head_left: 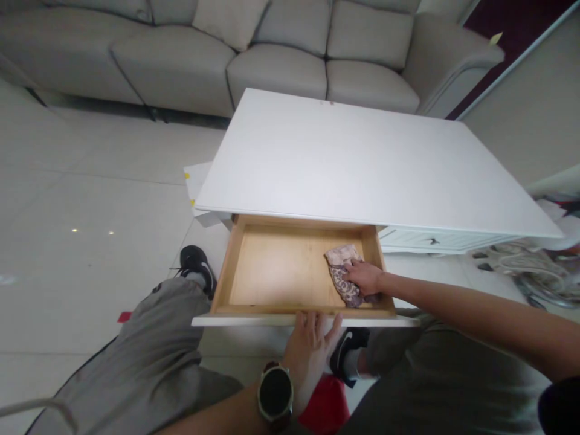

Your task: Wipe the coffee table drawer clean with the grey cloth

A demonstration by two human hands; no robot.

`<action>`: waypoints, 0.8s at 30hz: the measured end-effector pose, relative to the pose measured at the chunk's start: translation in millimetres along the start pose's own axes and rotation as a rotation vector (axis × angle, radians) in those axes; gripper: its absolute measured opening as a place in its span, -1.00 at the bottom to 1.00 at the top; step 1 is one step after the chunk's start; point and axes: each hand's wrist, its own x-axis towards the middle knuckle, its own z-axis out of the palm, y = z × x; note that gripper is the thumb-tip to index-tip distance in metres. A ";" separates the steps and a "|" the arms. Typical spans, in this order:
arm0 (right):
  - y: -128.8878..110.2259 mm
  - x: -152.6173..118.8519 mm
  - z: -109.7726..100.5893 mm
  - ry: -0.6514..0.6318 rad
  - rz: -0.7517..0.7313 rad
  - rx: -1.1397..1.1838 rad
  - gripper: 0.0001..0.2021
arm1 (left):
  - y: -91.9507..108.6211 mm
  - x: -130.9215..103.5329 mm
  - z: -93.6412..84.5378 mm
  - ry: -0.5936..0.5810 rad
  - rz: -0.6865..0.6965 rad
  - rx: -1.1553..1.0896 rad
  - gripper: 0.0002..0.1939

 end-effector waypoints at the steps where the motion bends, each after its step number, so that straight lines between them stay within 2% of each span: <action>1: -0.8 0.0 0.5 0.001 -0.022 -0.011 -0.41 | -0.1 -0.5 0.7 0.008 -0.002 0.001 -0.47; 7: -9.1 2.0 -1.9 0.034 -0.097 -0.002 -0.31 | -0.6 -1.0 3.1 0.025 -0.004 -0.006 -0.47; 11: -29.1 17.0 -8.0 0.093 -0.027 0.046 -0.32 | 1.2 -0.3 5.8 0.049 -0.017 -0.009 -0.48; 16: -82.9 72.4 -34.5 0.227 0.157 0.150 -0.27 | 2.8 0.1 12.6 0.058 -0.001 0.042 -0.46; 20: -128.7 126.4 -68.4 0.289 0.132 0.193 -0.20 | 3.4 -1.4 13.7 0.041 0.009 0.069 -0.43; 24: -162.8 166.1 -91.3 0.352 0.057 0.157 -0.32 | 4.8 -4.1 12.9 0.027 -0.010 0.036 -0.52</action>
